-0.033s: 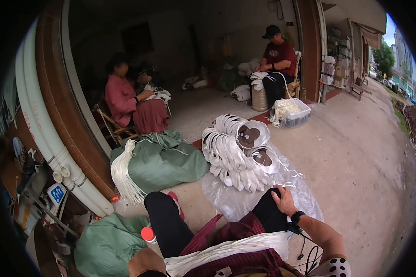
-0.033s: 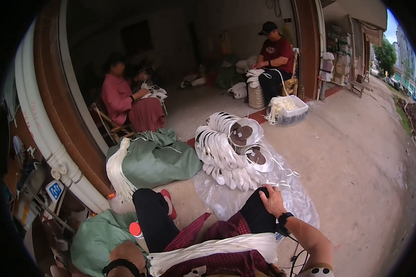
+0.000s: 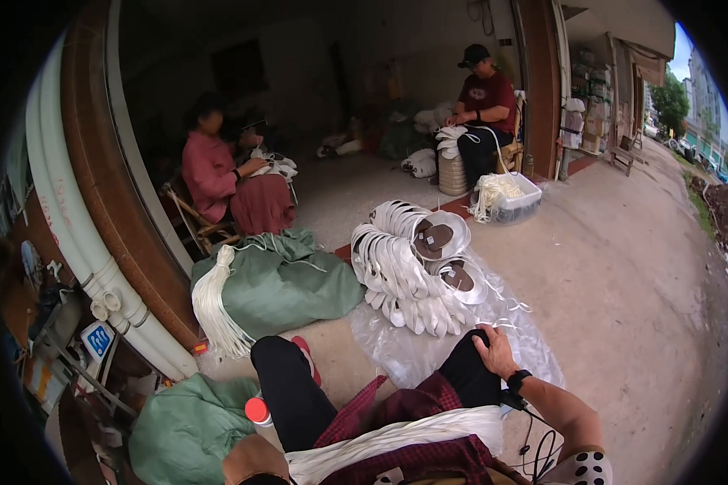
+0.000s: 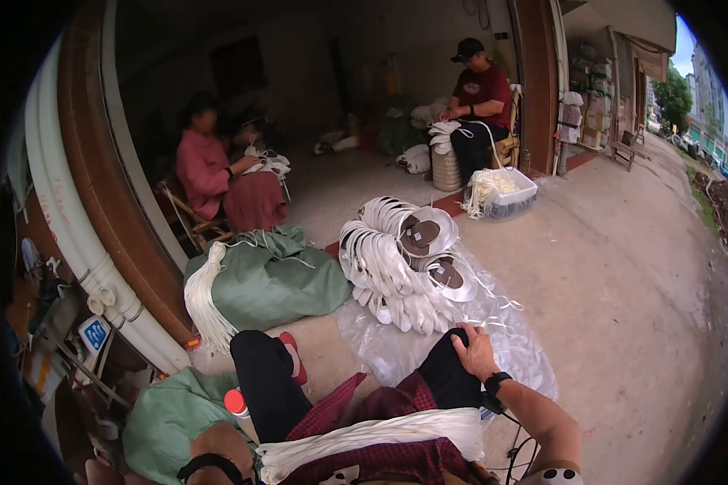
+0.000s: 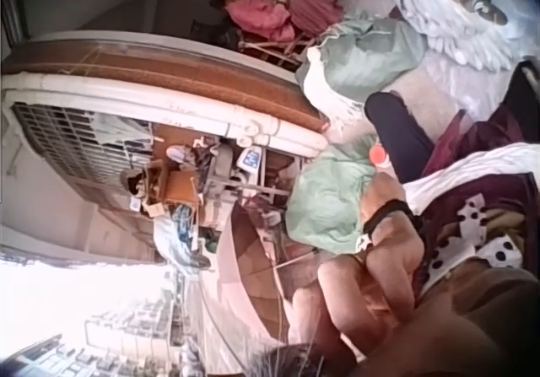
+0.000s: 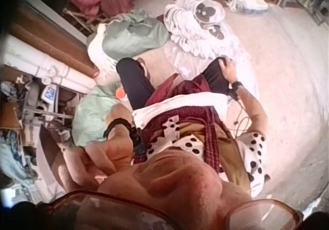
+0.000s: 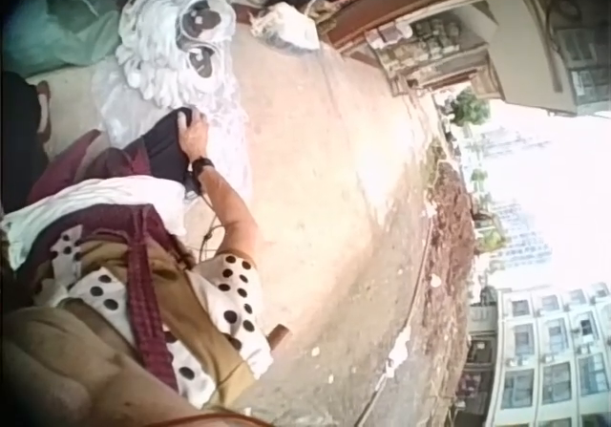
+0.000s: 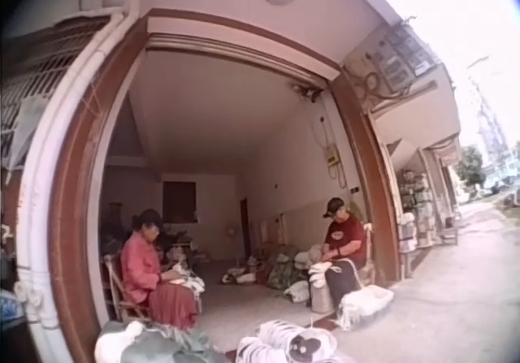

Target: The recorder is lacing white shoes and then organizing a pile of shoe uppers.

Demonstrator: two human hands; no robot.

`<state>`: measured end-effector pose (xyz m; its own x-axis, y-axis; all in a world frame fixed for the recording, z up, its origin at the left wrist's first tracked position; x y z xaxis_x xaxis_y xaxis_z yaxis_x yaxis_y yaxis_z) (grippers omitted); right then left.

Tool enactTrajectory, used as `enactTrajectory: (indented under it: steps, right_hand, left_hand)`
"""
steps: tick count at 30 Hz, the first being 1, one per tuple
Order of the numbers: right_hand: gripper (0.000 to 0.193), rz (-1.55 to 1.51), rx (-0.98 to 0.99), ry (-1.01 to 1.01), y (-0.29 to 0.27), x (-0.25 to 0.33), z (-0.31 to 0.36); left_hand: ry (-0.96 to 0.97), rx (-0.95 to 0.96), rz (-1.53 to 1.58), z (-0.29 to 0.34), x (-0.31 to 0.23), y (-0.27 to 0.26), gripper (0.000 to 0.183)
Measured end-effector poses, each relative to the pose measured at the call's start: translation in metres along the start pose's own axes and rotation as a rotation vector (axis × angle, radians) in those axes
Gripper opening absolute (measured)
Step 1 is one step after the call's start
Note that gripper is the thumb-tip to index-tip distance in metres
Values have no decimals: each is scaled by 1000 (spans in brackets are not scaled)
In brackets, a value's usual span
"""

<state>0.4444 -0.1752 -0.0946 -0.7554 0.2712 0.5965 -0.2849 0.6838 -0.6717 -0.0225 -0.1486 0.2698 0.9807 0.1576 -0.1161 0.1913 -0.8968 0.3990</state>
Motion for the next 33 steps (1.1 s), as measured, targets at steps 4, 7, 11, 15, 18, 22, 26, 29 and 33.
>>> enactTrajectory:
  steps: [4,7,11,15,18,22,26,29,33]
  right_hand:
    - [41,23,-47,-76,-3,4,0]
    - [42,7,-39,-63,-3,3,0]
    - [43,-17,-6,-35,1,0,1]
    - [42,3,-29,-80,-1,3,0]
    - [43,31,7,-42,-1,2,3]
    - [42,33,-5,-49,-5,5,3]
    - [39,2,13,-13,-2,3,-1]
    - [38,-13,-20,-55,0,2,0]
    - [40,11,-46,-110,-1,2,0]
  left_hand:
    - [225,-63,136,8,-5,0,11]
    - [99,102,-241,6,29,-12,17]
    - [-257,361,-882,8,73,-65,28]
    - [-696,66,-910,33,119,-147,13]
    - [-1012,-31,-789,77,147,-190,9]
    - [-861,323,-1446,115,157,-223,22]
    - [-807,106,-1980,104,142,-288,44]
    - [-944,117,-2089,104,142,-315,58]
    - [-952,103,-2069,109,145,-324,56]
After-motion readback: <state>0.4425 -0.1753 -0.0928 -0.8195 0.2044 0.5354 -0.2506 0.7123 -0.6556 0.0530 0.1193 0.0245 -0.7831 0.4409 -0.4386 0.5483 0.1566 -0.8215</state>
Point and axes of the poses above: each hand's wrist, its own z-axis away from the middle knuckle, its own y-axis out of the palm, x = y × z, the point moved 7 cm from there along -z, towards the middle knuckle, and after that the axes turned 12 degrees about -y, right-handed, at the moved point
